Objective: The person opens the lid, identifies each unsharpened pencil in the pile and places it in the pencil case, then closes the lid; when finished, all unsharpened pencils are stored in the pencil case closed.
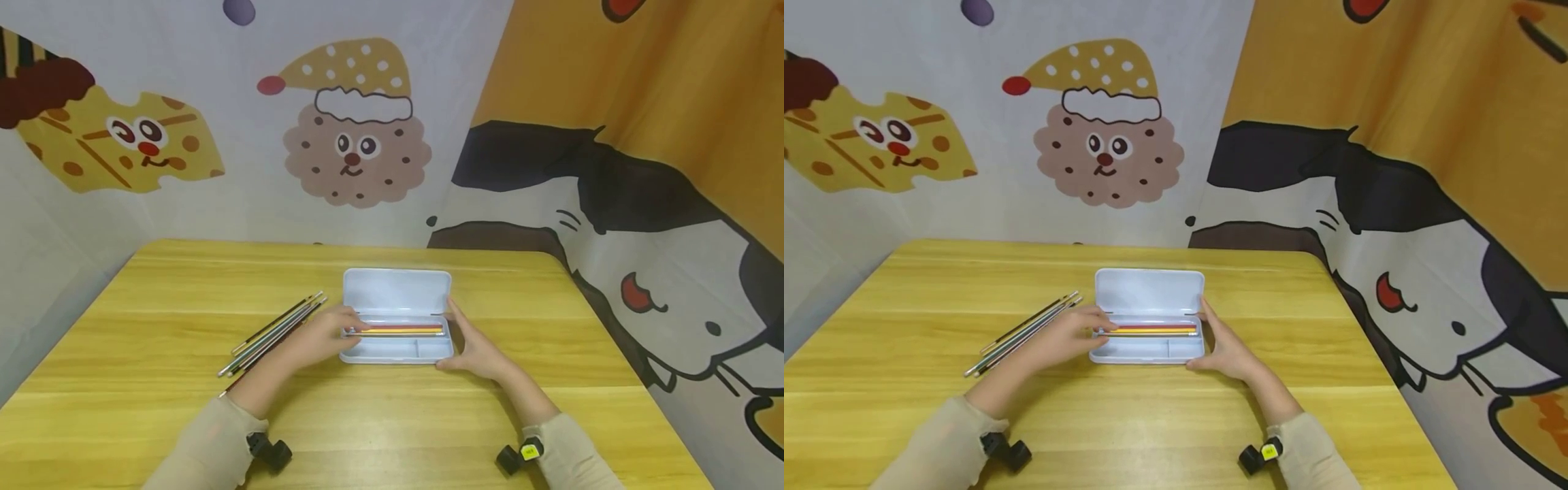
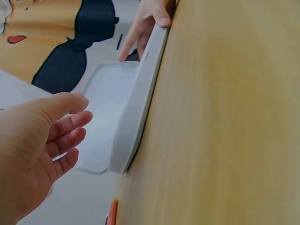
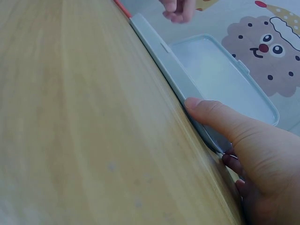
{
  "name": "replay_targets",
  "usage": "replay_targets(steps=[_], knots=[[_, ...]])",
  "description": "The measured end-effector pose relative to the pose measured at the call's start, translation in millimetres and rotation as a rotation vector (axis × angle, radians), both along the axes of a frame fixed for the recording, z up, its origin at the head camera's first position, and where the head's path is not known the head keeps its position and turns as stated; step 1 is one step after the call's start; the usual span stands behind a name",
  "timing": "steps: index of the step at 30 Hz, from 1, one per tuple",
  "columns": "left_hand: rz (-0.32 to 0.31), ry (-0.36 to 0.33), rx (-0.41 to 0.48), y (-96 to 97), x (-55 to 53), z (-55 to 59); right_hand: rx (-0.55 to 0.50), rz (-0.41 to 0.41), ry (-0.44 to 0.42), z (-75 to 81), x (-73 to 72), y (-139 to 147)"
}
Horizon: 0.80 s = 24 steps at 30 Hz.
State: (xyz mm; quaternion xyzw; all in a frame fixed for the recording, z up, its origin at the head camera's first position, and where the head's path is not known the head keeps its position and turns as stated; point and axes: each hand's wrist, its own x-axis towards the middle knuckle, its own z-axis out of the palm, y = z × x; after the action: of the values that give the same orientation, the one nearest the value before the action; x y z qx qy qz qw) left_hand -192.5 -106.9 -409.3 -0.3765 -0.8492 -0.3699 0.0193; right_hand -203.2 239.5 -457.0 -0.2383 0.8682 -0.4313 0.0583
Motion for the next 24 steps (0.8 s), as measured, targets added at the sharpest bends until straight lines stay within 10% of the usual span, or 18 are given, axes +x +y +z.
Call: replay_targets(steps=[24], knots=[[0.193,-0.016,0.015,-95.8,45.1,-6.2,0.023,-0.004,-0.02,-0.6,-1.1,0]])
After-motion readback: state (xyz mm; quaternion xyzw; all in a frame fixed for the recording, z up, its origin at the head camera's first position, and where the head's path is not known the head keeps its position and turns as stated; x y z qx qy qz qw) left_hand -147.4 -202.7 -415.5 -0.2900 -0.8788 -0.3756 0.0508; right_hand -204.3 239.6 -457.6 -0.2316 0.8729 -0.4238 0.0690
